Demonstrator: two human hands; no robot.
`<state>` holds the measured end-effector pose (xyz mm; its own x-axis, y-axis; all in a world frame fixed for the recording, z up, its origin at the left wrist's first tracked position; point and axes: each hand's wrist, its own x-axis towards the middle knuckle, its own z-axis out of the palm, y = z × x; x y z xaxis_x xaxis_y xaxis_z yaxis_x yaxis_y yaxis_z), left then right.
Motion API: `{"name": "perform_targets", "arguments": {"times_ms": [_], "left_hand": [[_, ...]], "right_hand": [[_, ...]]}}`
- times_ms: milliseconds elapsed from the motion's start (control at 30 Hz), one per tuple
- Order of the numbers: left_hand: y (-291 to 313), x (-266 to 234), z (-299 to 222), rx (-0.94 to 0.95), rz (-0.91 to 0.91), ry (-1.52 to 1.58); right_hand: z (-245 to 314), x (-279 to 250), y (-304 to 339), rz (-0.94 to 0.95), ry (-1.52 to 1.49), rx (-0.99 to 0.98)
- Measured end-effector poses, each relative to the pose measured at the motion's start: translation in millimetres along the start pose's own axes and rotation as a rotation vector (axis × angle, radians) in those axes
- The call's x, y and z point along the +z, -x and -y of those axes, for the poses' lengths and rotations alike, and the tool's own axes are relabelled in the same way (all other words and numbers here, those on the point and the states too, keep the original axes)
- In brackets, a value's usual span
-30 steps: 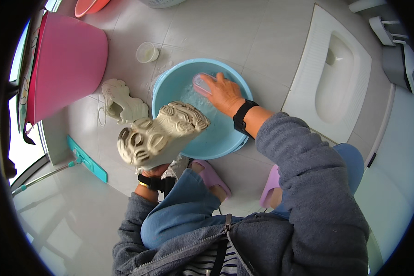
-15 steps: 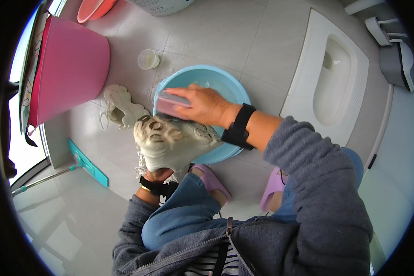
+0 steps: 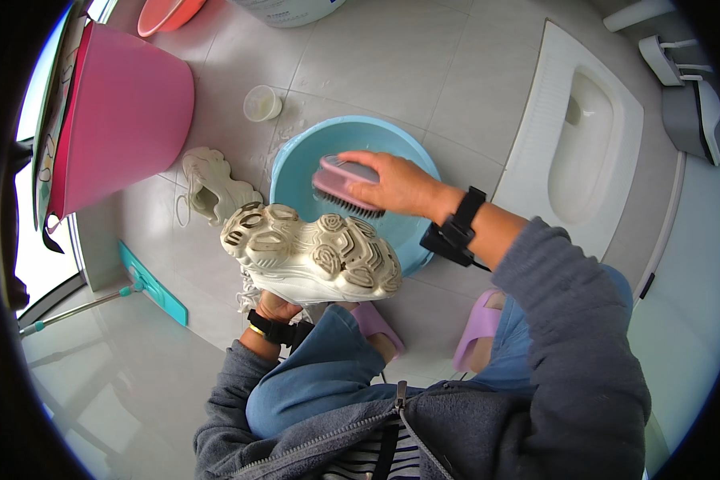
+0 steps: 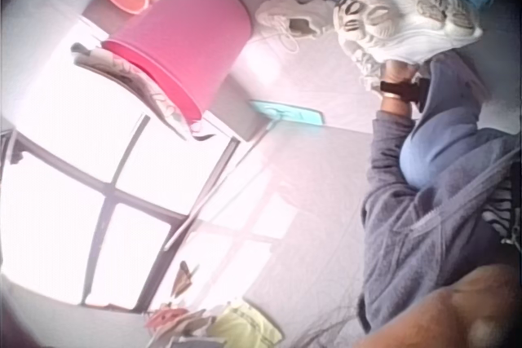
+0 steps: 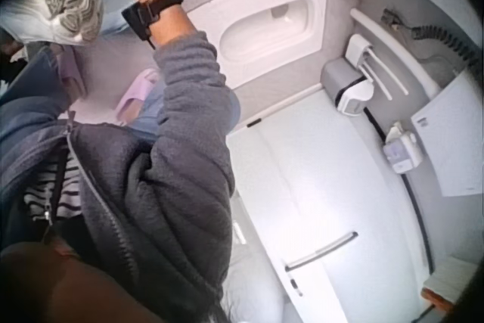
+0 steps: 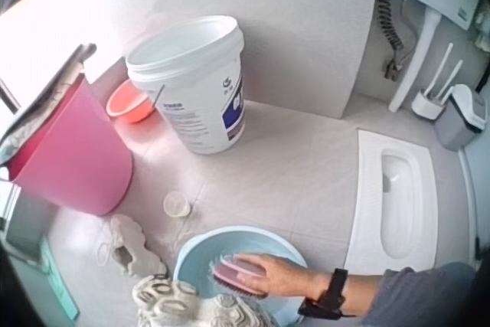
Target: The person removes a pair of white sneakers from their feet, places them on the floor, and retrieves a cleaning brush and a small container of cleaning agent. They then scrub the shoes with the brush over a basin of water, focusing on the soles and sides.
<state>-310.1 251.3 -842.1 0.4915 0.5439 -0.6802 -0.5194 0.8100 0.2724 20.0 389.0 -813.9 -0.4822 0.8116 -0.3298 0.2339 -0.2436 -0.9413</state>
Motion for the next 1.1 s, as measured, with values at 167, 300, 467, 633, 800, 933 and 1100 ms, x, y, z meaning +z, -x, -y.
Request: {"name": "perform_targets", "arguments": {"times_ms": [167,300,467,633,800,933,1100], "left_hand": [[-5.8,14.2,1.6,-0.037,0.151,-0.274],[-10.9,40.8,-0.6,-0.171,0.147,0.082],[-11.2,52.1,-0.8,-0.139,0.095,0.027],[-8.6,35.1,-1.8,-0.071,0.067,0.058],[-5.5,43.8,-15.3,0.000,-0.155,-0.185],[-12.1,83.2,-52.2,0.520,-0.076,-1.601],[2.6,131.6,-71.2,0.570,-0.135,-1.307]], "right_hand": [[55.5,24.3,4.0,0.083,0.167,-0.321],[64.0,12.3,-23.5,0.043,0.288,-0.128],[49.9,13.2,-21.7,0.000,0.215,-0.192],[10.5,15.5,-21.2,0.061,0.366,-0.035],[-34.2,13.2,-34.9,-0.208,0.779,0.041],[-48.4,13.4,-30.8,0.104,0.799,0.069],[-48.0,15.5,-26.1,-0.183,0.737,0.182]]}}
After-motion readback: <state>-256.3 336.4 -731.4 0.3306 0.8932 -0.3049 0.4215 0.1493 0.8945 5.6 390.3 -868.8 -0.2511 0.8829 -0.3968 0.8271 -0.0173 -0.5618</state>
